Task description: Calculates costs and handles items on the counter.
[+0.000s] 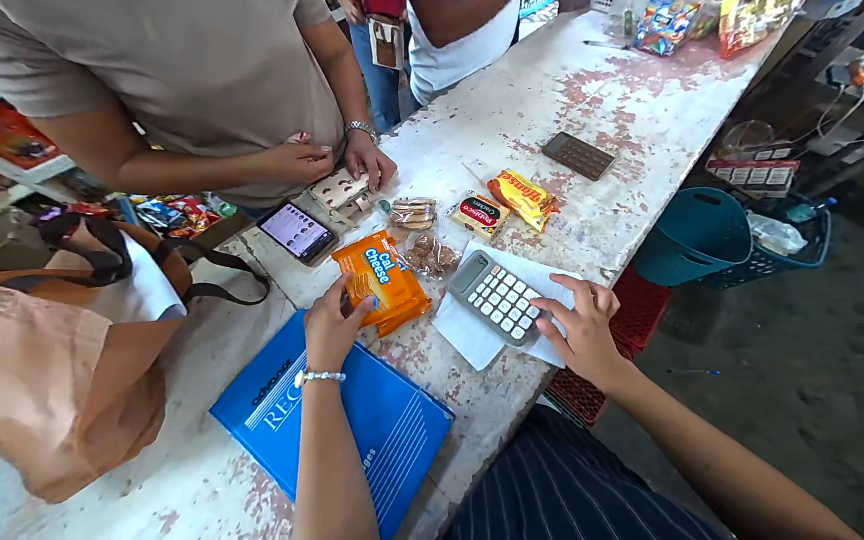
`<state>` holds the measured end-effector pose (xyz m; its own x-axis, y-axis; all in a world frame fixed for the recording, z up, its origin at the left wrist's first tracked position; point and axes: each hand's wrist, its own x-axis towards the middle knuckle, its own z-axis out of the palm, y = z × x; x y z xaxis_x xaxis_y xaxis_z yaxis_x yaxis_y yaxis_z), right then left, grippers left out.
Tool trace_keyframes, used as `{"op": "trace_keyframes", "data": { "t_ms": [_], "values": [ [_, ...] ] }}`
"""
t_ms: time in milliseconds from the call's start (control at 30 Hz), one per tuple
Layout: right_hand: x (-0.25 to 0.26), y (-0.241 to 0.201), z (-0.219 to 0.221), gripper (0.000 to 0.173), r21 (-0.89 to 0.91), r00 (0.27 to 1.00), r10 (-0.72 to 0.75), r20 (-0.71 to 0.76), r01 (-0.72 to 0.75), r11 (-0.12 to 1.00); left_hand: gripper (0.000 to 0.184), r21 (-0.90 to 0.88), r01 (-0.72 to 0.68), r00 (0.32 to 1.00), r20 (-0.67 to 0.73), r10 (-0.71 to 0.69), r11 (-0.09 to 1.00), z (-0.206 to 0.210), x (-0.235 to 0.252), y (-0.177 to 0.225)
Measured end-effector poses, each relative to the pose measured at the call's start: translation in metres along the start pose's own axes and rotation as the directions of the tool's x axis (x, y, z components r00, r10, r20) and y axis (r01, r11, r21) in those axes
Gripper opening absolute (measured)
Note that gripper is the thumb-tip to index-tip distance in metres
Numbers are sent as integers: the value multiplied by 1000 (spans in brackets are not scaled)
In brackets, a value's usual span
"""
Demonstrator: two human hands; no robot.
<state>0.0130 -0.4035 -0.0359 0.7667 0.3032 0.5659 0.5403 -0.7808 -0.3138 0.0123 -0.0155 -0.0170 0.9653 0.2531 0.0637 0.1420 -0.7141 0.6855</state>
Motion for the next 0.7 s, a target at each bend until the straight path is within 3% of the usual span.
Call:
{"op": "trace_keyframes", "data": {
  "t_ms": [167,467,600,700],
  "values": [
    [-6,-28,6,51,49,993,-116,27,114,992,62,12,-5,1000,-2,5,1000,0,0,0],
    [7,-37,7,49,91,980,-63,188,46,995,62,17,-2,1000,10,2,1000,-1,-1,1],
    [-1,-23,2,48,40,995,-71,-67,74,996,61,5,10,1000,10,-10,1000,-1,-1,1],
    [-12,-7,-2,48,-14,994,-29,-106,28,1000,62,11,9,1000,0,-9,1000,0,0,1]
  ]
}}
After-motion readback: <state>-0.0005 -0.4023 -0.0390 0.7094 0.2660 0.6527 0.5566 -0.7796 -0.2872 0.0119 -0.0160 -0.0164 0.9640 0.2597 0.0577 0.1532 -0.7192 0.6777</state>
